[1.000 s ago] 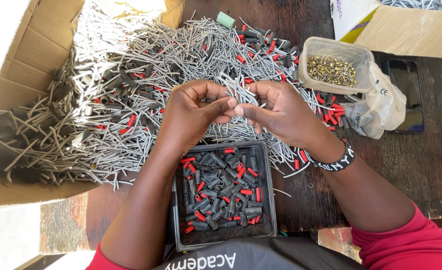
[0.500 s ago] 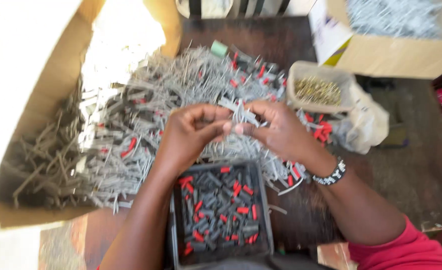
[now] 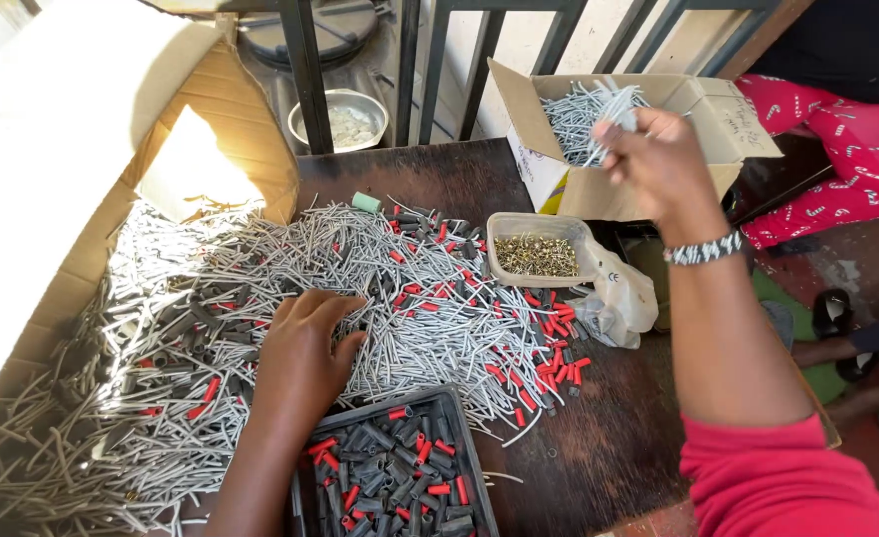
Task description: The person picks up a wire and a red plastic connector from a pile on a table. They insert the wire into the connector and then place the assembled piece into a black container. This process is repeated continuously throughout the video.
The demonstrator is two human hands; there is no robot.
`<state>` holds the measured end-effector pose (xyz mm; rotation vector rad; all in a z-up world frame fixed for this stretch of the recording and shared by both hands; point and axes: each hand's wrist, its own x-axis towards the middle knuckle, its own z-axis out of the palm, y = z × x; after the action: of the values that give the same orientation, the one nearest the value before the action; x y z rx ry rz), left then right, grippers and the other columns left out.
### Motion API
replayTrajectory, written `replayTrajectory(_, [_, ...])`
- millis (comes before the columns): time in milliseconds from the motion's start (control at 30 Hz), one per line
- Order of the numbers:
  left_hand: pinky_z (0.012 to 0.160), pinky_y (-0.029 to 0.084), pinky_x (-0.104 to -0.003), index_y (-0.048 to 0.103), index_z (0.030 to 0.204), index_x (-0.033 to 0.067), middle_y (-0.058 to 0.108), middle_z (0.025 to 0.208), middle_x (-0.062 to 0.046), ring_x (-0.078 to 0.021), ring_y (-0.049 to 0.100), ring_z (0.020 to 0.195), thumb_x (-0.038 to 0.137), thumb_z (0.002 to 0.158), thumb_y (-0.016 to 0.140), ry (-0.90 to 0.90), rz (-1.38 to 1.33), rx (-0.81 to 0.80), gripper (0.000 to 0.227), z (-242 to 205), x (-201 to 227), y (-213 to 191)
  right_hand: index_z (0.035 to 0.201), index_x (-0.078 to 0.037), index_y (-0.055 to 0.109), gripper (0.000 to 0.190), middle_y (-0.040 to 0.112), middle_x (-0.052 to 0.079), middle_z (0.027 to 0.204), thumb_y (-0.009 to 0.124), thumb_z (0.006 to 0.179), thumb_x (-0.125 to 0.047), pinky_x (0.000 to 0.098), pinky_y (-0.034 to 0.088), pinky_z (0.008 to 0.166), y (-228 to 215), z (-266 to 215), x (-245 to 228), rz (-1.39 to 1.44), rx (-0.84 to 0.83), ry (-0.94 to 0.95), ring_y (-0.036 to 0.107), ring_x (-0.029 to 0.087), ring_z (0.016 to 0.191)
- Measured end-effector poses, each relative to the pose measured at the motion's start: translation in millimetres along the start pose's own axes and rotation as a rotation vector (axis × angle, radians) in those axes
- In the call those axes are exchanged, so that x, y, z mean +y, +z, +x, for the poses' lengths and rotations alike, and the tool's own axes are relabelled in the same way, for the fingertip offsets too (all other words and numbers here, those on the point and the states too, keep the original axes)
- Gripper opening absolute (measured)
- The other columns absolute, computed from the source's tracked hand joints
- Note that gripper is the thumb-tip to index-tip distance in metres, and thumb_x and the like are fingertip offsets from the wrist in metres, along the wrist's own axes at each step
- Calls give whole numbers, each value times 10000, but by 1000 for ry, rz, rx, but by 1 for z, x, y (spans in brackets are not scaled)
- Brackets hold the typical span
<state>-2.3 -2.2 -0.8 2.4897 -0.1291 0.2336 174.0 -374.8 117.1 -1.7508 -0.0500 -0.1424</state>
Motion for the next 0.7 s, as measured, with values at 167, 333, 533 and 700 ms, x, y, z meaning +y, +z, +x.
replayTrajectory(167, [879,555,-516,701,1267,164,592,1166,-80,-323,621,1092,222,793,838,18,-1,47,497,-1,1,-1,1204,-1,517,442,707,34,834,831,919,-126,157,505,447,-70,76,40,-147,238,179,602,44,567])
replayTrajectory(333, [783,570,-538,646,1315,143,496,1243,-135,-390,618,1081,205,758,873,54,32,131,605,-1,-8,4,1188,53,645,409,749,111,795,861,898,-139,138,670,526,-115,97,68,-311,354,142,738,83,606])
replayTrajectory(533, [861,495,-532,687,1256,117,619,1112,-154,-421,600,1047,275,850,780,21,71,92,445,3,-12,8,1194,-3,680,293,714,44,810,562,927,24,198,634,468,-143,86,93,-388,423,-160,707,65,592])
replayTrajectory(700, [808,477,-519,750,1183,116,643,1025,-120,-387,636,936,202,871,803,94,-5,150,329,-2,-14,4,1111,-10,760,96,779,56,987,726,1023,-31,206,633,554,-74,21,77,-585,317,-580,708,68,774])
